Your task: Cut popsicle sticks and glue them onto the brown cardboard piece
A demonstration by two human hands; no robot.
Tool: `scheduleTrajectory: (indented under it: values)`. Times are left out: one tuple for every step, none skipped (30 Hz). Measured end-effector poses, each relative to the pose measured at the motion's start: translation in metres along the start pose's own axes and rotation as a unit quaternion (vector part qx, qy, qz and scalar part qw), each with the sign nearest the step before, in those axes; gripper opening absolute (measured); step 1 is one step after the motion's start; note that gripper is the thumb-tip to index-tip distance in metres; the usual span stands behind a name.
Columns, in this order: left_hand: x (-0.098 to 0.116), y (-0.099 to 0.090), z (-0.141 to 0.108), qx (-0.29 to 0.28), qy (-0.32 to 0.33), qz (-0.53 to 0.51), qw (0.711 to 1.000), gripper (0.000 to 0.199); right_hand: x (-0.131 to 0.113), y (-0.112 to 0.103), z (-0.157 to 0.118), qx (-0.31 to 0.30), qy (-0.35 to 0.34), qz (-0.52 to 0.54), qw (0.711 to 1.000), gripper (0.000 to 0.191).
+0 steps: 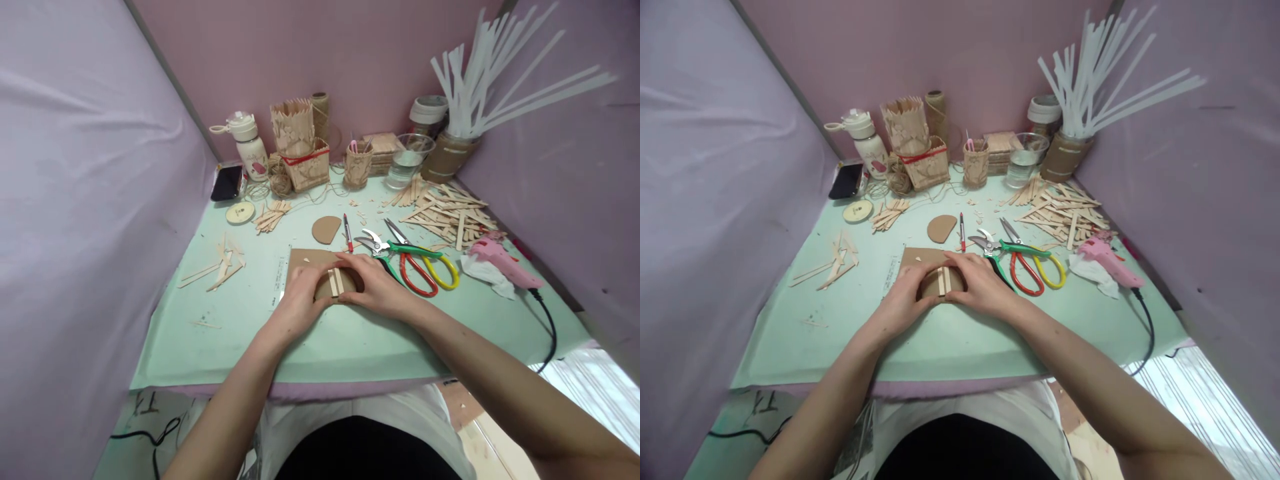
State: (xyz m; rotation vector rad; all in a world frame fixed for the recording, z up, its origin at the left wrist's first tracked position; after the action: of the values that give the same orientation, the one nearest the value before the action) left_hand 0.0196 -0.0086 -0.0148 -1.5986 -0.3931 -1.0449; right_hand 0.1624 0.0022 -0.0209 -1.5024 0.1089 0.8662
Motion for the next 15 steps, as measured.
scheduleTrajectory:
  values:
    - [0.0017,0.0013,-0.0002,-0.01,0.012,0.015,1.0,0.052,0.0006,0.0004,-0.0002,0.003,-0.002,0.002,1.0,0.076]
    - [0.0029,0.0027,-0.0003,-0.019,0.022,0.032,0.999,0.047,0.0012,0.0008,-0.0003,0.006,-0.004,0.004,1.0,0.075]
    - [0.0034,0.004,-0.0003,-0.026,0.029,0.051,0.998,0.04,0.0019,0.001,-0.0004,0.009,-0.005,0.006,1.0,0.075]
    - [0.0035,0.0051,-0.0003,-0.031,0.034,0.067,0.997,0.035,0.0023,0.0011,-0.0005,0.01,-0.007,0.009,1.0,0.075]
    - [0.0033,0.0061,-0.0002,-0.033,0.039,0.08,0.996,0.031,0.0025,0.0009,-0.0006,0.01,-0.009,0.011,1.0,0.075]
    - [0.003,0.0068,-0.0001,-0.033,0.044,0.088,0.995,0.029,0.0024,0.0004,-0.0007,0.011,-0.012,0.012,1.0,0.075]
    - [0.0028,0.0072,0.0001,-0.032,0.049,0.093,0.994,0.029,0.002,-0.0002,-0.0009,0.009,-0.015,0.012,1.0,0.075]
    - [0.0025,0.0074,0.0002,-0.029,0.055,0.095,0.994,0.029,0.0015,-0.0008,-0.0012,0.007,-0.017,0.012,1.0,0.075]
    - [0.0021,0.0075,0.0002,-0.027,0.059,0.096,0.993,0.029,0.0009,-0.0012,-0.0016,0.003,-0.02,0.014,1.0,0.075]
    - [0.0017,0.0076,0.0002,-0.025,0.062,0.096,0.993,0.029,0.0004,-0.0016,-0.0019,0.0,-0.021,0.015,1.0,0.074]
    - [0.0012,0.0077,0.0002,-0.025,0.063,0.097,0.993,0.03,0.0001,-0.0019,-0.0023,-0.002,-0.021,0.017,1.0,0.074]
    - [0.0007,0.0077,0.0001,-0.024,0.063,0.097,0.993,0.03,-0.0001,-0.0022,-0.0026,-0.001,-0.021,0.02,1.0,0.074]
    - [0.0003,0.0077,0.0,-0.025,0.063,0.097,0.993,0.03,-0.0001,-0.0024,-0.0028,0.002,-0.021,0.021,1.0,0.074]
    - [0.0001,0.0077,-0.0002,-0.025,0.062,0.096,0.993,0.031,0.0001,-0.0024,-0.003,0.007,-0.021,0.022,1.0,0.074]
    - [0.0001,0.0077,-0.0003,-0.026,0.062,0.094,0.993,0.032,0.0003,-0.0021,-0.003,0.011,-0.022,0.022,0.999,0.073]
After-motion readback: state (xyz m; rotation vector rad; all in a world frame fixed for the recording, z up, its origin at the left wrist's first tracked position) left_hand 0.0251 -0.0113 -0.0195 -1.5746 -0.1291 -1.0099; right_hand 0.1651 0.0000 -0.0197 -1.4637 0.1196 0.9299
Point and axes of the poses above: each hand's wrist, its own z-axis towards the middle knuckle, its own y-axis out of the palm, x = y × z, the point moved 7 cm from there along z, towards the middle knuckle, and after that the axes turned 9 degrees about -z, right-handed, at the moved point
